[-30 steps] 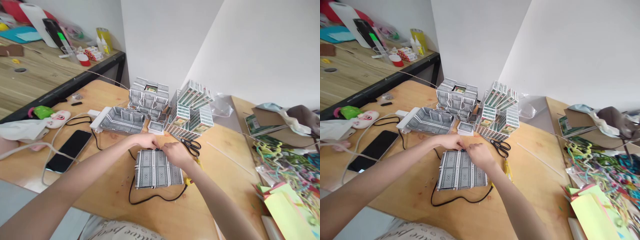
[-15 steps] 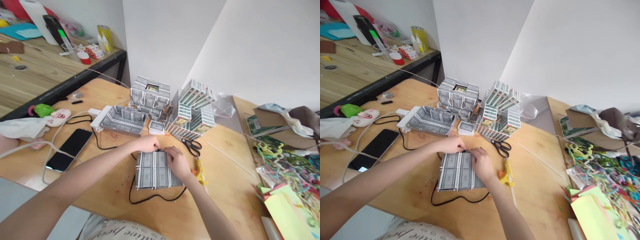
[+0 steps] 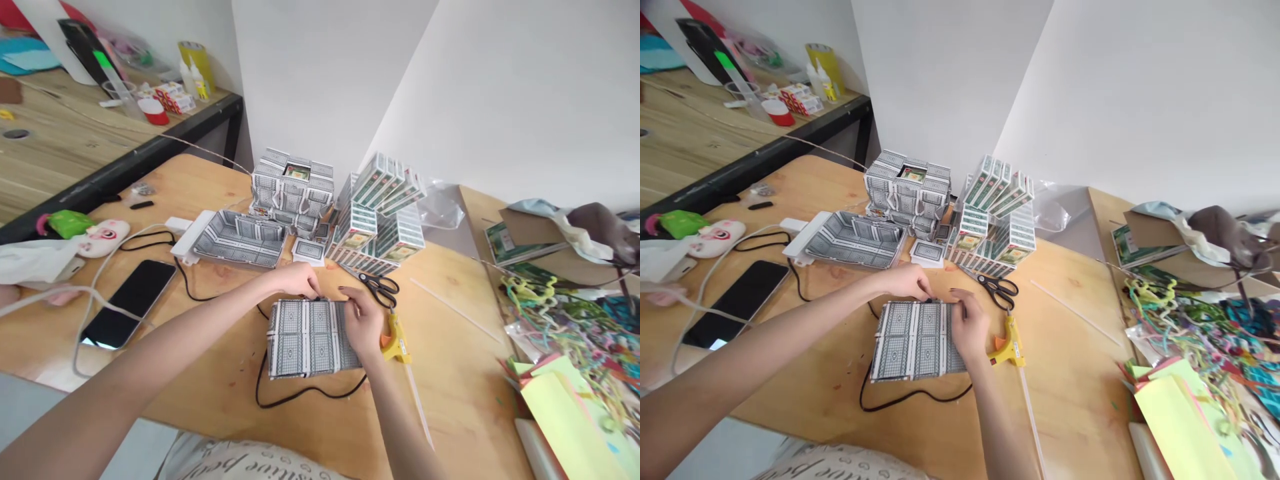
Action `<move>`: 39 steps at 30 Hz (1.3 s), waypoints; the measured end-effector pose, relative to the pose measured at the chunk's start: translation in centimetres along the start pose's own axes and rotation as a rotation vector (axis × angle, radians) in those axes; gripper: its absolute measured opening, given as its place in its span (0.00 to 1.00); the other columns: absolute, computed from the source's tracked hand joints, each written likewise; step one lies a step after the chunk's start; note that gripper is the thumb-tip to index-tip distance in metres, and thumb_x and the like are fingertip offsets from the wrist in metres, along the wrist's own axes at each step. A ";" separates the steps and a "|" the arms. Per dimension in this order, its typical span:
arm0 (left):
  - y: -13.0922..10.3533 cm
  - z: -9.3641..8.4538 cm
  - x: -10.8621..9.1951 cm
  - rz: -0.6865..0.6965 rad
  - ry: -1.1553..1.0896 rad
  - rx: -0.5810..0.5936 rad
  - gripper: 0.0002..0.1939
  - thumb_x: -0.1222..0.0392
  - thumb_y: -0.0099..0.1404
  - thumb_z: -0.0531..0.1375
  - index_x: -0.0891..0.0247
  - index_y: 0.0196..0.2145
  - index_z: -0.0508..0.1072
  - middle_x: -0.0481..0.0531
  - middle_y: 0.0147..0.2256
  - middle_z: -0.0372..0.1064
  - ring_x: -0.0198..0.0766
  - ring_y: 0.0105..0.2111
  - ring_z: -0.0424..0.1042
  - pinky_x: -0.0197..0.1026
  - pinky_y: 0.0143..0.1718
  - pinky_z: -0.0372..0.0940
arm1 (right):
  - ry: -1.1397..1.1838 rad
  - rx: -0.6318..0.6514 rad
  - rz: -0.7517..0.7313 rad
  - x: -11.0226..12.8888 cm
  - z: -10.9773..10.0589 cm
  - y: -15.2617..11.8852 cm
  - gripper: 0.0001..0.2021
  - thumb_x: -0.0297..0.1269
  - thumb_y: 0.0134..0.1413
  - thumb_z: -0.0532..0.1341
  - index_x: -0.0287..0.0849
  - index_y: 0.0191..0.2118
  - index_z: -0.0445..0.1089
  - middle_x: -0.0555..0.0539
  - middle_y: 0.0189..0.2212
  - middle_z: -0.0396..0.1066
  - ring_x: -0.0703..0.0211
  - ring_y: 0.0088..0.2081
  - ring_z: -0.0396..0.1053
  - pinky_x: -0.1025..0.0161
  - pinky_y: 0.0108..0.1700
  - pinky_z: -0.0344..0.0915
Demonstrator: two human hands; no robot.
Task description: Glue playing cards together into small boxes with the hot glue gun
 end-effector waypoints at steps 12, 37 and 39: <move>-0.7 1.3 -0.7 0.144 -0.058 -0.041 0.16 0.71 0.53 0.55 0.59 0.37 0.77 0.48 0.38 0.75 0.35 0.38 0.73 0.34 0.42 0.62 | -0.023 -0.071 0.901 -8.2 -7.6 -10.1 0.22 0.57 0.44 0.56 0.40 0.24 0.67 0.46 0.18 0.70 0.57 0.24 0.70 0.65 0.24 0.65; 0.5 0.6 1.2 -0.022 -0.059 0.048 0.13 0.58 0.49 0.60 0.59 0.34 0.78 0.48 0.33 0.76 0.35 0.32 0.72 0.32 0.30 0.59 | 0.323 0.084 1.171 -11.0 -7.4 -9.7 0.15 0.44 0.43 0.64 0.35 0.25 0.67 0.46 0.17 0.71 0.64 0.17 0.68 0.71 0.17 0.61; 0.5 0.6 1.5 -0.039 -0.058 0.054 0.14 0.57 0.49 0.60 0.59 0.35 0.78 0.49 0.32 0.76 0.35 0.31 0.72 0.32 0.29 0.59 | 0.354 0.106 1.195 -11.2 -7.4 -9.4 0.13 0.42 0.45 0.63 0.34 0.25 0.68 0.45 0.17 0.71 0.64 0.17 0.68 0.71 0.17 0.61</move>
Point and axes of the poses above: each hand's wrist, its own y-axis towards the middle knuckle, its own z-axis out of the palm, x = y × z, the point moved 4 cm from there along y, towards the middle knuckle
